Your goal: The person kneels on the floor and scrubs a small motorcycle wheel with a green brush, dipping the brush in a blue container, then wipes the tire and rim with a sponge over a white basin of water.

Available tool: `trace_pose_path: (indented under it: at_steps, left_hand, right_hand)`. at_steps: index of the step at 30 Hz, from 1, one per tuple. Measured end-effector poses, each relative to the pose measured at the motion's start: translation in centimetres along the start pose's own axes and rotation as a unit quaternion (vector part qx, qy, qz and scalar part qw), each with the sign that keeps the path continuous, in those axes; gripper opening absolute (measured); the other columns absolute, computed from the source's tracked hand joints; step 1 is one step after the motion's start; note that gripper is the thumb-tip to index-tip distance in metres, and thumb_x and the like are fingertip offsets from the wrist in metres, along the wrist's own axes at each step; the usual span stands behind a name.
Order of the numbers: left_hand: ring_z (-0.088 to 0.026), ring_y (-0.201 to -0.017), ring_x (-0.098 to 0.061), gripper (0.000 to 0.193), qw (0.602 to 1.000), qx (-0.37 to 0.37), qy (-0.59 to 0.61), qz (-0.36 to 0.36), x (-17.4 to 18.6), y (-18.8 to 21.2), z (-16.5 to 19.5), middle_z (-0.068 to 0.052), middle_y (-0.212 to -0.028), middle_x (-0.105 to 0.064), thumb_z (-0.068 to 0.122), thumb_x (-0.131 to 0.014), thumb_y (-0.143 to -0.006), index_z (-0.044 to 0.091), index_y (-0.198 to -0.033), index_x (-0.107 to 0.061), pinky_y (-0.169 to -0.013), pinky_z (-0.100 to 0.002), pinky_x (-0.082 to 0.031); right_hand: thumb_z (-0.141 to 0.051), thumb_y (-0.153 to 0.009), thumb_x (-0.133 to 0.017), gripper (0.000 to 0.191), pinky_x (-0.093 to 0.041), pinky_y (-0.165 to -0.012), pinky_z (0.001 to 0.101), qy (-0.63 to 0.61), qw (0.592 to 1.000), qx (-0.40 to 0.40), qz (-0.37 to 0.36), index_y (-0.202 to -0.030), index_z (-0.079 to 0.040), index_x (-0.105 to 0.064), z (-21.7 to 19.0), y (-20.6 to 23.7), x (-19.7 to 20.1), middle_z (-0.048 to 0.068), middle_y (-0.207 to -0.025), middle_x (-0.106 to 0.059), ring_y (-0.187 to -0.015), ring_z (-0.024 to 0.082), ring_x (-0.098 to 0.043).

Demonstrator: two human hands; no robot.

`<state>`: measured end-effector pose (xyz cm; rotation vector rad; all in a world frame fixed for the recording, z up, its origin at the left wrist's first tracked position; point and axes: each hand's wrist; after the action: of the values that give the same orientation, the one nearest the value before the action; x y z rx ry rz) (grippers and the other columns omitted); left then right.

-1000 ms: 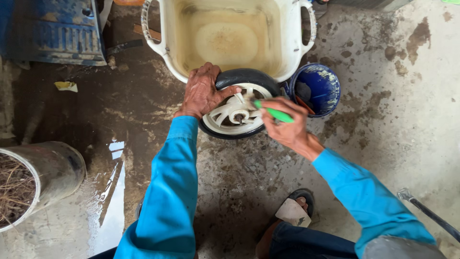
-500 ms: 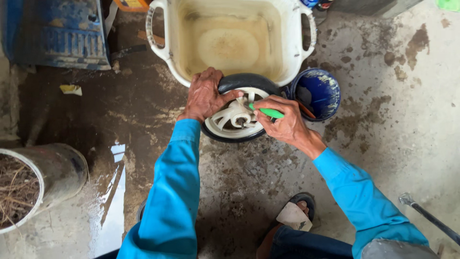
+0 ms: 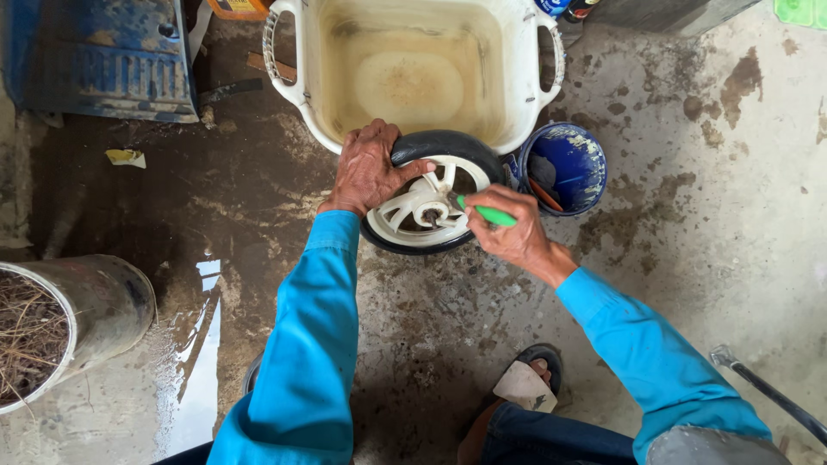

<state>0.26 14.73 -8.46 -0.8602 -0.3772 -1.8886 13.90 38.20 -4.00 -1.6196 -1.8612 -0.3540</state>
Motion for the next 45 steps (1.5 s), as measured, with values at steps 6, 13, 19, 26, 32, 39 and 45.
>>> trace_pose_path:
  at_steps: [6,13,19,26,32,39,45]
  left_hand:
    - [-0.036,-0.107,-0.061,0.074,1.000,-0.002,-0.014,0.005,0.0,-0.1,0.1,-0.016,-0.105,-0.064,0.071,-0.077,-0.075,0.003,-0.103,-0.068,-0.098,-0.047,-0.041]
    - [-0.037,-0.109,-0.060,0.069,1.000,-0.006,-0.006,0.000,0.2,-0.1,0.1,-0.016,-0.106,-0.064,0.067,-0.076,-0.079,0.004,-0.103,-0.068,-0.099,-0.048,-0.040]
    - [-0.037,-0.110,-0.059,0.068,0.999,-0.022,0.007,0.030,0.2,-0.1,0.2,-0.016,-0.107,-0.065,0.067,-0.078,-0.078,0.004,-0.101,-0.068,-0.098,-0.048,-0.040]
    - [-0.034,-0.113,-0.060,0.067,1.000,0.017,0.006,-0.013,-0.3,-0.1,-0.3,-0.014,-0.107,-0.065,0.067,-0.078,-0.076,0.007,-0.103,-0.068,-0.102,-0.047,-0.039]
    - [-0.034,-0.122,-0.056,0.061,0.996,0.003,0.054,-0.073,1.7,0.1,0.8,-0.011,-0.117,-0.064,0.045,-0.087,-0.071,0.013,-0.119,-0.068,-0.112,-0.052,-0.030]
    - [-0.026,-0.143,-0.038,0.061,0.950,-0.009,-0.009,-0.311,3.6,1.0,6.1,0.003,-0.130,-0.063,0.010,-0.085,-0.063,0.032,-0.118,-0.072,-0.122,-0.067,-0.001]
    - [-0.033,-0.155,-0.030,0.058,0.914,-0.168,-0.009,-0.368,4.5,2.1,9.2,-0.001,-0.143,-0.064,0.000,-0.066,-0.067,0.024,-0.119,-0.076,-0.129,-0.048,-0.017]
  right_hand:
    - [0.003,-0.087,-0.070,0.015,-0.058,-0.059,0.0332,0.122,0.991,0.048,-0.012,-0.102,0.002,-0.072,-1.4,-0.8,0.8,0.015,-0.096,-0.072,-0.073,0.024,-0.073]
    - [-0.001,-0.087,-0.072,0.012,-0.058,-0.066,0.0392,0.186,0.969,0.159,0.040,-0.099,0.000,-0.070,-2.0,-1.2,2.4,0.015,-0.094,-0.070,-0.079,0.033,-0.071]
    - [0.000,-0.078,-0.078,0.011,-0.060,-0.070,0.0313,0.094,0.995,-0.042,0.007,-0.087,-0.002,-0.071,-1.1,-1.9,6.8,0.010,-0.093,-0.075,-0.080,0.020,-0.074]
    - [0.000,-0.096,-0.064,0.010,-0.059,-0.063,0.0288,0.035,0.974,-0.225,-0.010,-0.094,0.005,-0.072,1.8,-2.5,15.2,0.009,-0.085,-0.076,-0.073,0.015,-0.073]
    - [-0.005,-0.095,-0.065,0.012,-0.059,-0.065,0.0273,-0.017,0.978,-0.195,0.076,-0.098,0.004,-0.073,4.9,-1.2,12.2,0.011,-0.093,-0.076,-0.075,0.011,-0.072]
    - [-0.007,-0.088,-0.069,0.023,-0.061,-0.076,0.0415,0.215,0.943,-0.249,-0.046,-0.109,-0.002,-0.078,9.6,-1.2,11.2,0.024,-0.091,-0.076,-0.080,0.033,-0.076]
    - [-0.006,-0.083,-0.066,0.037,-0.059,-0.086,0.0451,0.250,0.947,-0.190,-0.074,-0.119,-0.005,-0.074,11.3,-1.9,9.4,0.026,-0.102,-0.074,-0.093,0.040,-0.074]
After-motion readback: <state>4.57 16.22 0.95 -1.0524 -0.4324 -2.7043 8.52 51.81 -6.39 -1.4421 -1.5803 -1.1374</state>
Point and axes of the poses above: each hand's wrist, its own y-axis away from the middle knuckle, its own x-axis out of the back of the hand, z = x × y
